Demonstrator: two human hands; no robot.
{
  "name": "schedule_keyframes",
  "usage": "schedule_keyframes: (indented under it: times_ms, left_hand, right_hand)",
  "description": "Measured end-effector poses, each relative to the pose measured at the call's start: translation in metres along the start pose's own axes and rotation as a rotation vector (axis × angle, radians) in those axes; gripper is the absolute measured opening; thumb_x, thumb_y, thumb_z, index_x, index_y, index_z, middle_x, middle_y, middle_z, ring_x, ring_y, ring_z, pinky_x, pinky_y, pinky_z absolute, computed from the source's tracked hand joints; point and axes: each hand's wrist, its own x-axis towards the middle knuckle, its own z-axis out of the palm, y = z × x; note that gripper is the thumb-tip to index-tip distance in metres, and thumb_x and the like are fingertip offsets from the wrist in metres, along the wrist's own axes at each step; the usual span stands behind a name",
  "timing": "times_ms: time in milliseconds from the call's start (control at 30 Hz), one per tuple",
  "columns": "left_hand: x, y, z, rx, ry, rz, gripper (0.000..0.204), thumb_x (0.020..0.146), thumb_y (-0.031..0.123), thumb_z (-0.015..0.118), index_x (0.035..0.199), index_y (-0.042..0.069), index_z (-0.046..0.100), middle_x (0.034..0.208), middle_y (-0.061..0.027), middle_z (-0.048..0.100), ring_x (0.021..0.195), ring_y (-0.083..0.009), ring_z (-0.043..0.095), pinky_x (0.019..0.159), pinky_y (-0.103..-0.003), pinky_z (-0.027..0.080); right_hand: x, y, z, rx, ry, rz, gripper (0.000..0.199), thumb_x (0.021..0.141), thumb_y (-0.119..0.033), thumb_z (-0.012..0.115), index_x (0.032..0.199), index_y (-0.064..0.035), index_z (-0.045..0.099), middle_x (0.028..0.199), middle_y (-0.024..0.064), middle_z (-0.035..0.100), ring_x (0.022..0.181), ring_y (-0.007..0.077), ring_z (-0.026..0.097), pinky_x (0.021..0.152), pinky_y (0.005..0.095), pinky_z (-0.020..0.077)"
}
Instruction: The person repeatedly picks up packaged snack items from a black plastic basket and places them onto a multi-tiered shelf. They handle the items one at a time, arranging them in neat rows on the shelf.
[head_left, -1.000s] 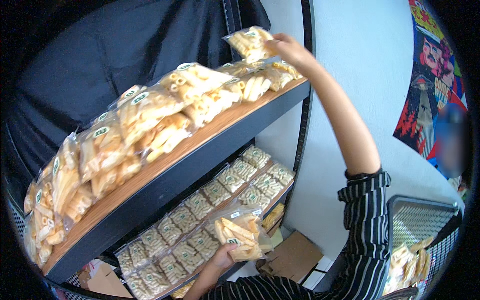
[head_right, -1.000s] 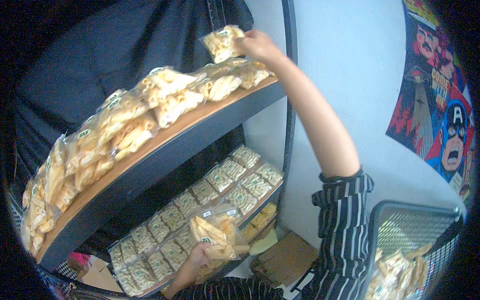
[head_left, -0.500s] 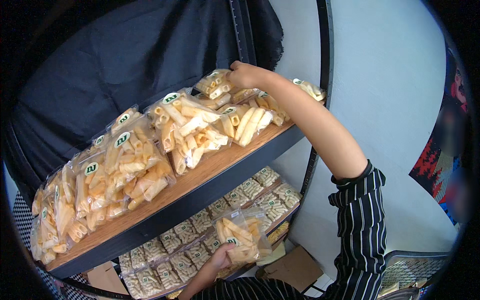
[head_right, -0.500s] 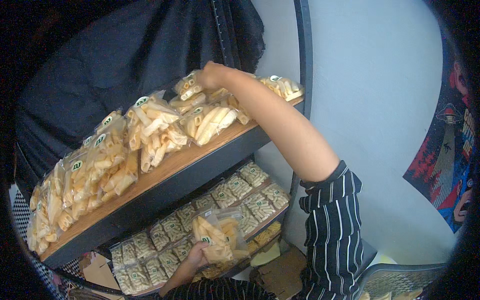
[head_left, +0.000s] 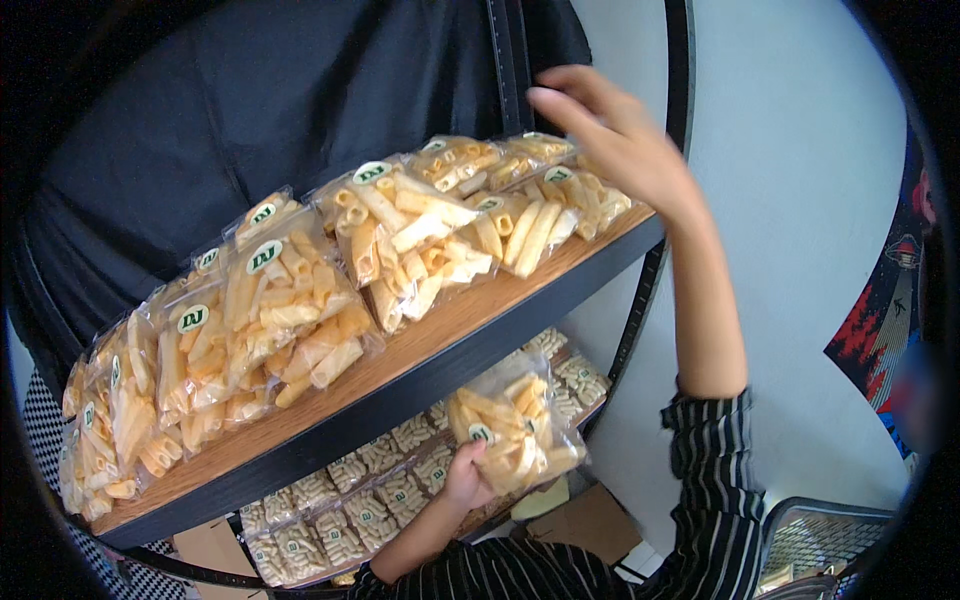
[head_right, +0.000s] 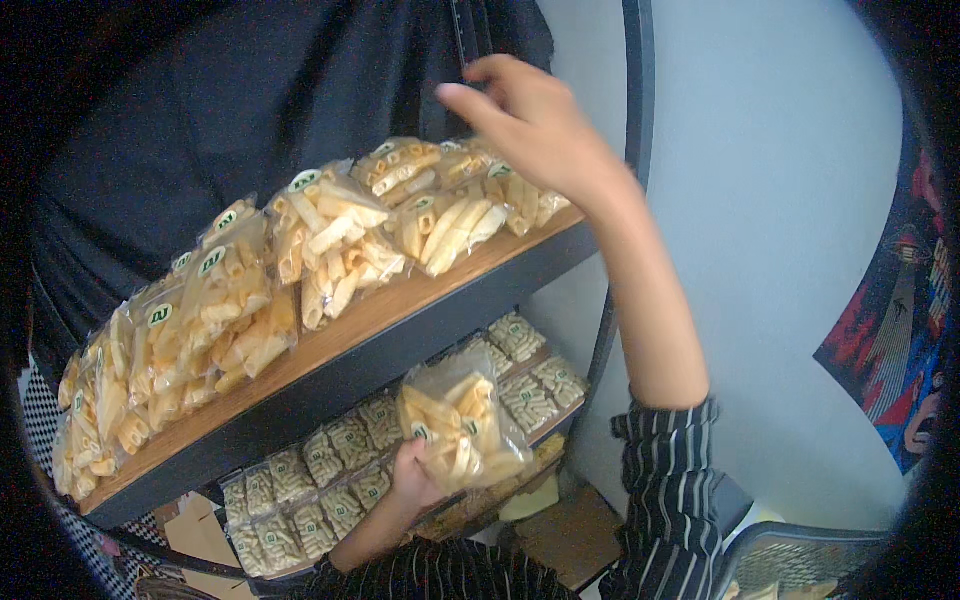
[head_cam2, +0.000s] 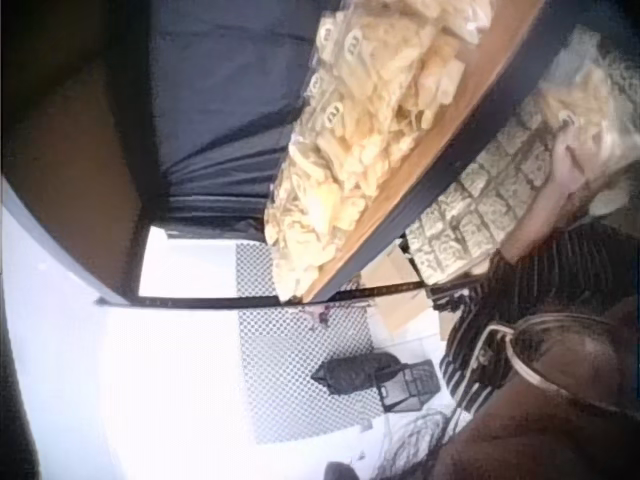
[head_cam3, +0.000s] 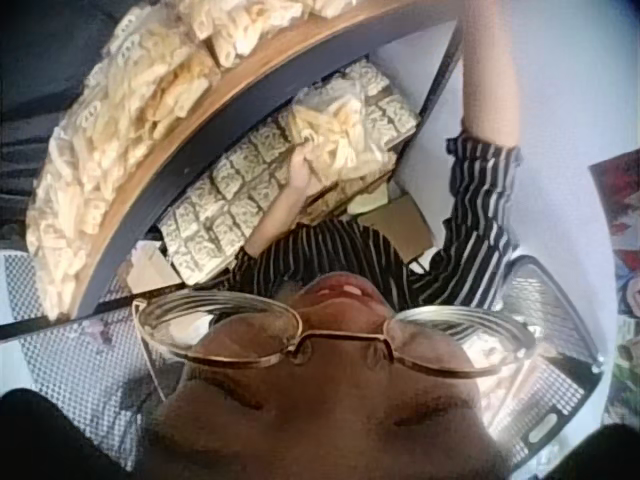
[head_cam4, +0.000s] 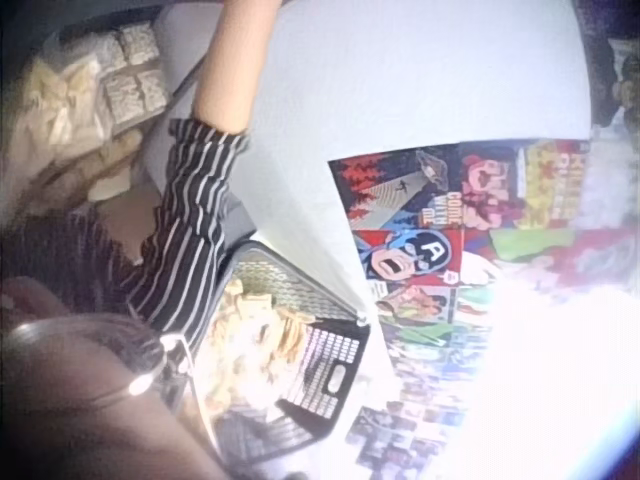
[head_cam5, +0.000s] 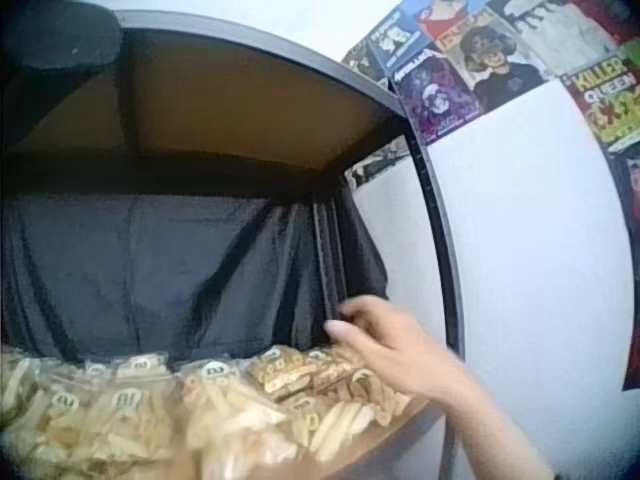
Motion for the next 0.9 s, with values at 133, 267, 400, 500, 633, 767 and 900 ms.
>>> schedule_keyframes:
  times_ms: [133, 267, 400, 500, 633, 767, 900]
  left_hand:
    - [0.013, 0.001, 0.018, -0.093, -0.066, 0.037, 0.057, 0.077, 0.031, 0.046, 0.123, 0.002, 0.029, 0.12, -0.0135, 0.041, 0.111, -0.0279, 0.041, 0.094, -0.044, 0.031]
    - [0.019, -0.01, 0.016, -0.094, -0.025, 0.046, 0.06, 0.076, 0.032, 0.047, 0.124, 0.002, 0.028, 0.122, -0.0137, 0.04, 0.113, -0.0281, 0.039, 0.095, -0.044, 0.03]
    - [0.018, -0.015, 0.015, -0.116, -0.1, 0.002, 0.062, 0.076, 0.032, 0.047, 0.126, 0.003, 0.024, 0.124, -0.0137, 0.037, 0.113, -0.0293, 0.038, 0.096, -0.043, 0.029]
    - [0.015, -0.02, 0.019, -0.055, -0.139, -0.028, 0.064, 0.076, 0.032, 0.048, 0.126, 0.003, 0.023, 0.126, -0.0141, 0.035, 0.114, -0.0294, 0.037, 0.096, -0.043, 0.028]
    - [0.017, -0.018, 0.003, -0.05, -0.309, -0.1, 0.067, 0.075, 0.032, 0.05, 0.127, 0.002, 0.021, 0.127, -0.0158, 0.033, 0.116, -0.0302, 0.034, 0.097, -0.044, 0.027]
    - [0.026, -0.008, 0.038, 0.109, -0.182, -0.068, 0.077, 0.068, 0.036, 0.052, 0.13, 0.004, 0.017, 0.128, -0.0183, 0.028, 0.116, -0.0334, 0.033, 0.095, -0.051, 0.027]
    - [0.013, -0.009, 0.012, 0.255, 0.073, -0.172, 0.061, 0.075, 0.024, 0.049, 0.125, 0.0, 0.025, 0.12, -0.0193, 0.039, 0.11, -0.0312, 0.041, 0.093, -0.044, 0.034]
  right_hand:
    - [-0.14, -0.016, -0.037, 0.297, -0.177, 0.275, 0.037, 0.079, -0.031, 0.054, 0.095, 0.0017, 0.05, 0.076, 0.0078, 0.055, 0.07, 0.0143, 0.053, 0.063, 0.0259, 0.0426]
    - [-0.206, -0.025, 0.008, 0.31, -0.512, 0.433, 0.044, 0.075, -0.031, 0.059, 0.106, -0.0006, 0.049, 0.079, 0.0118, 0.058, 0.066, 0.0206, 0.058, 0.06, 0.03, 0.0462]
    - [-0.218, -0.017, 0.006, 0.355, -0.469, 0.495, 0.046, 0.071, -0.022, 0.065, 0.108, -0.0014, 0.048, 0.081, 0.0131, 0.058, 0.069, 0.0233, 0.059, 0.06, 0.0304, 0.0469]
    - [-0.214, -0.021, -0.003, 0.397, -0.476, 0.501, 0.047, 0.069, -0.016, 0.066, 0.11, -0.0012, 0.047, 0.087, 0.0154, 0.059, 0.074, 0.0239, 0.06, 0.064, 0.0299, 0.0471]
    - [-0.222, -0.021, -0.016, 0.324, -0.412, 0.418, 0.047, 0.072, -0.015, 0.064, 0.113, -0.0008, 0.046, 0.092, 0.0155, 0.058, 0.08, 0.0209, 0.059, 0.07, 0.0318, 0.0463]
    - [-0.232, -0.022, -0.076, 0.324, 0.248, 0.514, 0.043, 0.076, -0.014, 0.053, 0.113, 0.0054, 0.042, 0.103, 0.0144, 0.053, 0.094, 0.0199, 0.052, 0.081, 0.0313, 0.0404]
    - [-0.144, -0.014, -0.075, 0.246, 0.571, 0.278, 0.043, 0.08, -0.017, 0.048, 0.115, 0.0064, 0.04, 0.108, 0.0164, 0.05, 0.098, 0.0194, 0.05, 0.085, 0.0293, 0.0373]
